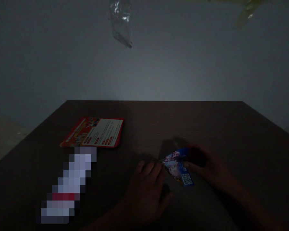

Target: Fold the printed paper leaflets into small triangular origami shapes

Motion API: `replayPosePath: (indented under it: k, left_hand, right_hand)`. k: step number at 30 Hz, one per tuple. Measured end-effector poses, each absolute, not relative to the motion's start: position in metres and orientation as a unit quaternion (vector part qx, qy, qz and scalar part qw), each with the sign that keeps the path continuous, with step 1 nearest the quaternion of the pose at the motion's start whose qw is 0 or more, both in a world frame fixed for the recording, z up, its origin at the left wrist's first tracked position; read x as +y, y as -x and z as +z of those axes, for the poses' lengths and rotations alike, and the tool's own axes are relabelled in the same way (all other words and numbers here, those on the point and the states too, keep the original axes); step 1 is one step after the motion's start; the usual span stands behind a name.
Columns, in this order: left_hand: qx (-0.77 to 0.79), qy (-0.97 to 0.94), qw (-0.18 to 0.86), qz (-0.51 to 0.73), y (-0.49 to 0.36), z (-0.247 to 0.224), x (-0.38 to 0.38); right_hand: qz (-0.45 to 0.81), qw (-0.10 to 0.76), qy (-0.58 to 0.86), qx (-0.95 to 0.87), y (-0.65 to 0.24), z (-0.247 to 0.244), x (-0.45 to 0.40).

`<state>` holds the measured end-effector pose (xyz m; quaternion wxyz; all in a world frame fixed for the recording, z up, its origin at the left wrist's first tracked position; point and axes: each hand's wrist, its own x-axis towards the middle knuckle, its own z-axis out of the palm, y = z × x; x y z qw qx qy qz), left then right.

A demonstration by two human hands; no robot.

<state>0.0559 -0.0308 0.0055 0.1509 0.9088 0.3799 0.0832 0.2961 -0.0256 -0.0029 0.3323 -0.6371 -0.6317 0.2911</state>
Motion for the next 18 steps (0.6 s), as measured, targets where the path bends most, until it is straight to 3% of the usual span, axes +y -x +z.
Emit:
replayPosePath:
  k: [5,18]
  left_hand:
    - [0.385,-0.903,0.163,0.104,-0.054,0.005,-0.026]
    - [0.391,-0.899,0.143,0.136,-0.053,-0.001,-0.017]
  right_hand:
    - [0.337,0.369,0.613,-0.612,-0.276,-0.006,-0.031]
    - [0.424,0.360,0.595,-0.580,-0.265,0.000,-0.036]
